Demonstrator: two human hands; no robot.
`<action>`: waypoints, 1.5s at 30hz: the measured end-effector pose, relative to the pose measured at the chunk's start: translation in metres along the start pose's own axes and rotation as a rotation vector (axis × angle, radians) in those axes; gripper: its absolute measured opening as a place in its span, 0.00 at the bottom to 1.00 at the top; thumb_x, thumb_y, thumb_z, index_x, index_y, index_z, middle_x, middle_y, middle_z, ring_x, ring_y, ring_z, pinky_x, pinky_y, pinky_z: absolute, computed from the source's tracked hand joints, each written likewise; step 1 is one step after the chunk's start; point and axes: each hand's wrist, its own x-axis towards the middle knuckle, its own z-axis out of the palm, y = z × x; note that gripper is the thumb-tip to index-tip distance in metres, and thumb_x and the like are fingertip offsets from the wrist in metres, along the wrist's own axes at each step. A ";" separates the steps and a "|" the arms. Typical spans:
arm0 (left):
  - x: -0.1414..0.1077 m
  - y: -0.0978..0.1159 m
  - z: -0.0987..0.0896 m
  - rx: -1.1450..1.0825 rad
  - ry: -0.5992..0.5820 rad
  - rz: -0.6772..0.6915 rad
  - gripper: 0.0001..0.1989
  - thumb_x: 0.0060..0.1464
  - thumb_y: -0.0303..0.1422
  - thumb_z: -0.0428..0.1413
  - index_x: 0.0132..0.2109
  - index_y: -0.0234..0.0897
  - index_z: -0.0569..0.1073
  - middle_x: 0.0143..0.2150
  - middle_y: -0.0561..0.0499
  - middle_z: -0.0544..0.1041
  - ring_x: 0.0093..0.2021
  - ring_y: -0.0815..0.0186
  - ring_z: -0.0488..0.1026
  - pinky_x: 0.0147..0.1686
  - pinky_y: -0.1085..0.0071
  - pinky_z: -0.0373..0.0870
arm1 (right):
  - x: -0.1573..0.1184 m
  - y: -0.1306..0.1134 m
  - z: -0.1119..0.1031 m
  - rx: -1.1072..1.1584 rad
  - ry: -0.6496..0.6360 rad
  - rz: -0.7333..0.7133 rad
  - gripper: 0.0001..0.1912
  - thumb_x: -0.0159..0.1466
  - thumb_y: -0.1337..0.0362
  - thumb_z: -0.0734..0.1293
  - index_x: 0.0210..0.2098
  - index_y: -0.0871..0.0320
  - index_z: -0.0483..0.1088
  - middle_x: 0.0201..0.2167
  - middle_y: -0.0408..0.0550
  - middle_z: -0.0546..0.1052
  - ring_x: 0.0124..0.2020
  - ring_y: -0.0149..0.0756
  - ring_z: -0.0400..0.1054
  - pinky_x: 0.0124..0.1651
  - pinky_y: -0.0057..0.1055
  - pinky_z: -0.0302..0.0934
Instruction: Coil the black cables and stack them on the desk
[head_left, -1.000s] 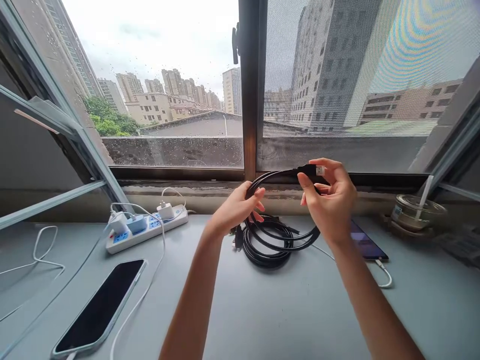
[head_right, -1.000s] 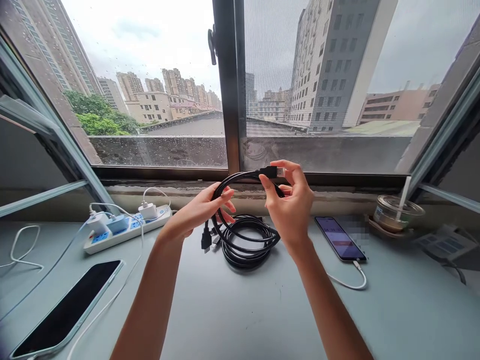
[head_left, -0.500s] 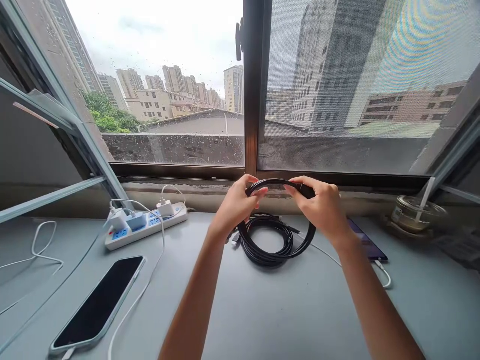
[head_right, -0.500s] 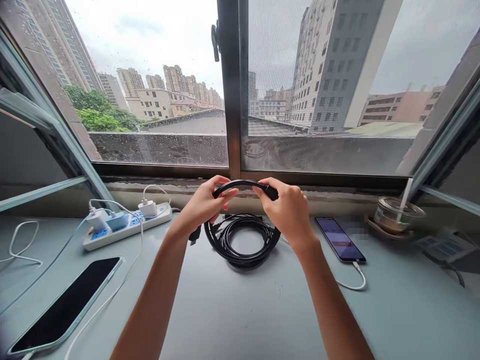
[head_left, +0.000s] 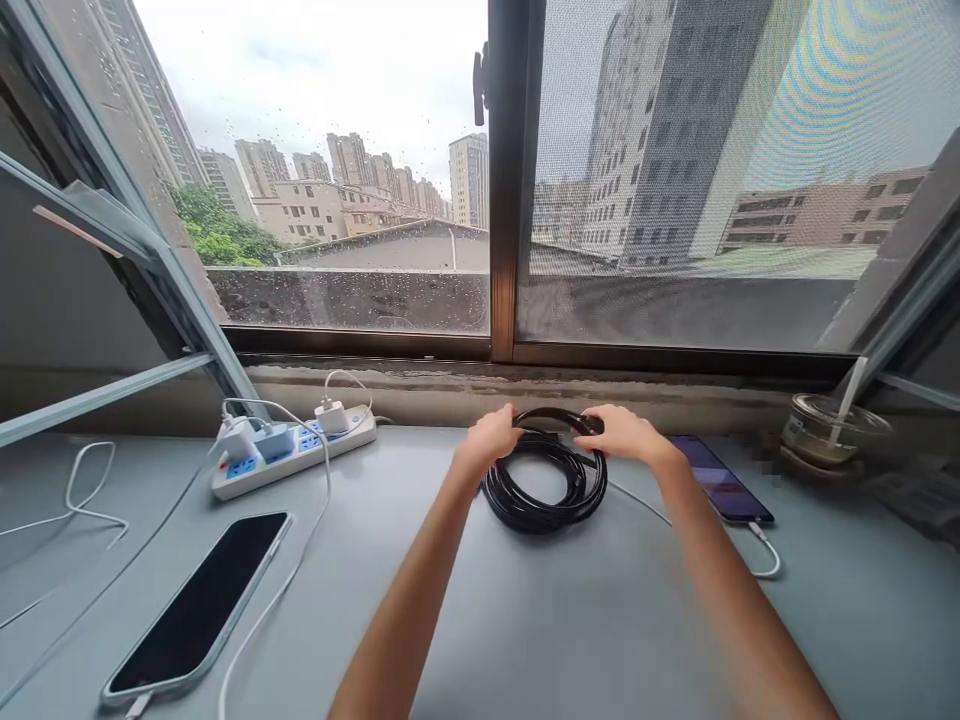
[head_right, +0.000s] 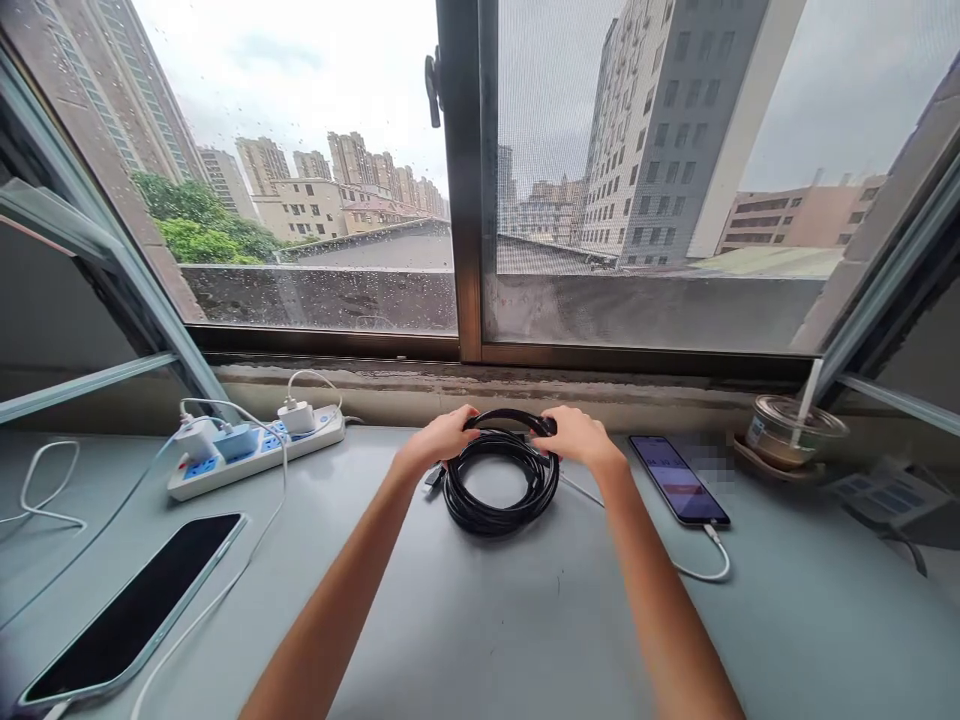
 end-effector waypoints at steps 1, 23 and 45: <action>0.004 -0.001 0.006 0.008 -0.040 -0.014 0.18 0.60 0.35 0.48 0.57 0.42 0.64 0.53 0.44 0.72 0.35 0.62 0.77 0.33 0.72 0.73 | 0.004 0.003 0.004 -0.017 -0.037 0.016 0.13 0.57 0.61 0.69 0.42 0.56 0.73 0.32 0.43 0.77 0.24 0.29 0.68 0.39 0.32 0.59; 0.019 -0.012 0.012 0.111 -0.112 -0.142 0.20 0.59 0.39 0.54 0.55 0.33 0.67 0.53 0.43 0.71 0.46 0.65 0.74 0.47 0.64 0.76 | 0.028 0.021 0.028 0.374 -0.286 -0.105 0.23 0.54 0.69 0.64 0.50 0.65 0.66 0.41 0.53 0.75 0.34 0.34 0.69 0.24 0.25 0.68; 0.023 -0.018 0.012 0.167 -0.140 -0.137 0.19 0.55 0.39 0.56 0.53 0.40 0.72 0.45 0.46 0.79 0.31 0.63 0.78 0.48 0.66 0.73 | 0.049 0.039 0.056 0.456 -0.185 -0.255 0.19 0.58 0.67 0.67 0.49 0.62 0.70 0.44 0.52 0.74 0.34 0.31 0.68 0.32 0.28 0.65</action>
